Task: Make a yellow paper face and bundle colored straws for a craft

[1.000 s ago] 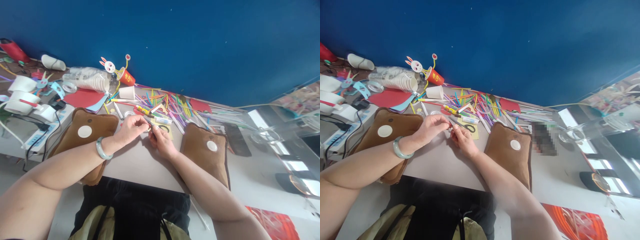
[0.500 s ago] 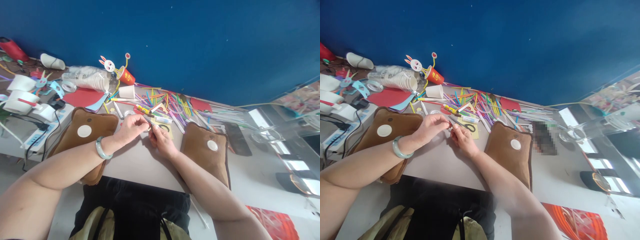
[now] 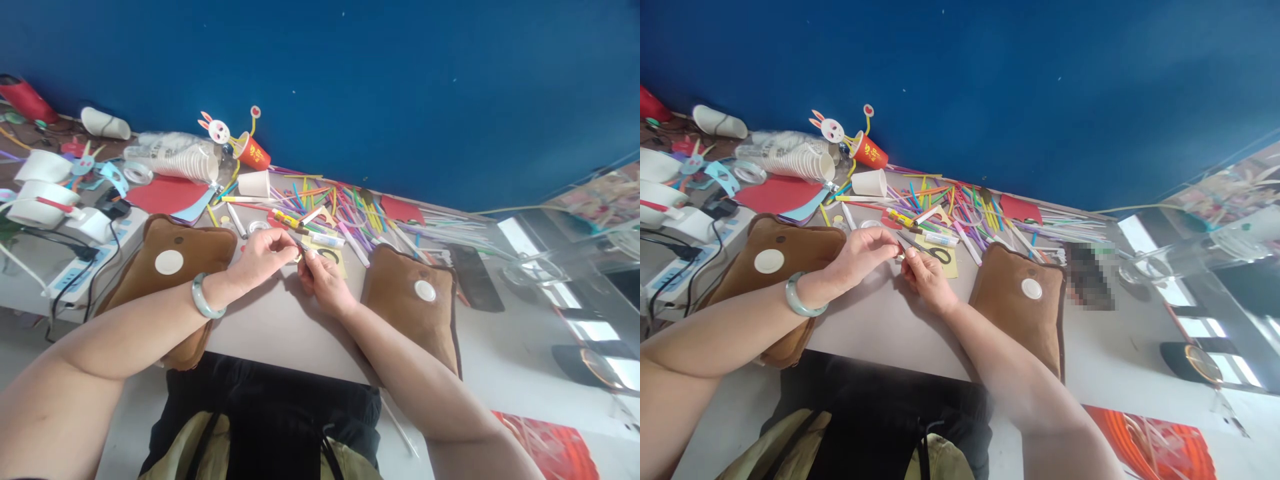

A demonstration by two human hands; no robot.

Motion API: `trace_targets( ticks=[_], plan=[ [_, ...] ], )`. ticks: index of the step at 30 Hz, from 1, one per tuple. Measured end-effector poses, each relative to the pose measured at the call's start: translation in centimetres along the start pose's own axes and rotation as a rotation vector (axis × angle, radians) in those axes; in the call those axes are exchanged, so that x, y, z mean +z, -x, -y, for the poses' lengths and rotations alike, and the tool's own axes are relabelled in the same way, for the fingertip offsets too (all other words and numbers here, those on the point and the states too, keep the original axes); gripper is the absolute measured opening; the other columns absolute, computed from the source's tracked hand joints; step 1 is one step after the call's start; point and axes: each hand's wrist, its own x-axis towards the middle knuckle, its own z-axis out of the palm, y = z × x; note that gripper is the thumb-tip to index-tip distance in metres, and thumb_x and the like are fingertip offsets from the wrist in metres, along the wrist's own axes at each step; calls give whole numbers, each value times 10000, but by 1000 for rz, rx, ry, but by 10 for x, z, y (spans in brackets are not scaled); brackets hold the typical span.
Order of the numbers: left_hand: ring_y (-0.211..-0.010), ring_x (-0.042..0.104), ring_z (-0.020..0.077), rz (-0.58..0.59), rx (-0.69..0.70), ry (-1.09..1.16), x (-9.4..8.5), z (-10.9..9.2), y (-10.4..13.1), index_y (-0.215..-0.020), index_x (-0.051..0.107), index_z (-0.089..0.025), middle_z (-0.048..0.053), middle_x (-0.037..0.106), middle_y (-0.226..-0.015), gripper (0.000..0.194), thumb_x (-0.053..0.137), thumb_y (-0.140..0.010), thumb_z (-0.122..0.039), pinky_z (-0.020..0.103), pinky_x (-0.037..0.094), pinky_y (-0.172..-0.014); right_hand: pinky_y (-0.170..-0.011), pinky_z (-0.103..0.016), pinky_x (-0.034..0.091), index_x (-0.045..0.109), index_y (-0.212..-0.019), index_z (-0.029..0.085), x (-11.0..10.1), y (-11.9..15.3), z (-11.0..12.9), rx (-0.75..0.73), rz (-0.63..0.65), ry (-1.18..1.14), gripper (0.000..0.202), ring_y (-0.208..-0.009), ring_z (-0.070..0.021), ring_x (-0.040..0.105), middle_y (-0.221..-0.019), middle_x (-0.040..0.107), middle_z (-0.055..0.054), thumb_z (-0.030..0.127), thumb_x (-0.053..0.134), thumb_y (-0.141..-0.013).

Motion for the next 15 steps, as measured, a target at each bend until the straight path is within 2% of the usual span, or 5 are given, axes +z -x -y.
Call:
trace_targets(
  ticks=[15],
  plan=[
    [-652,586,128,-16,4,9,0,-3,0,-655,622,-171,-1,636,-649,75,633,-705,-225,249,480,-625,-388,-247,166,536,-666,214,0,0,0,2,-5,16,573,-393,-67,214,-458,310,77,759,551,-842]
  ],
)
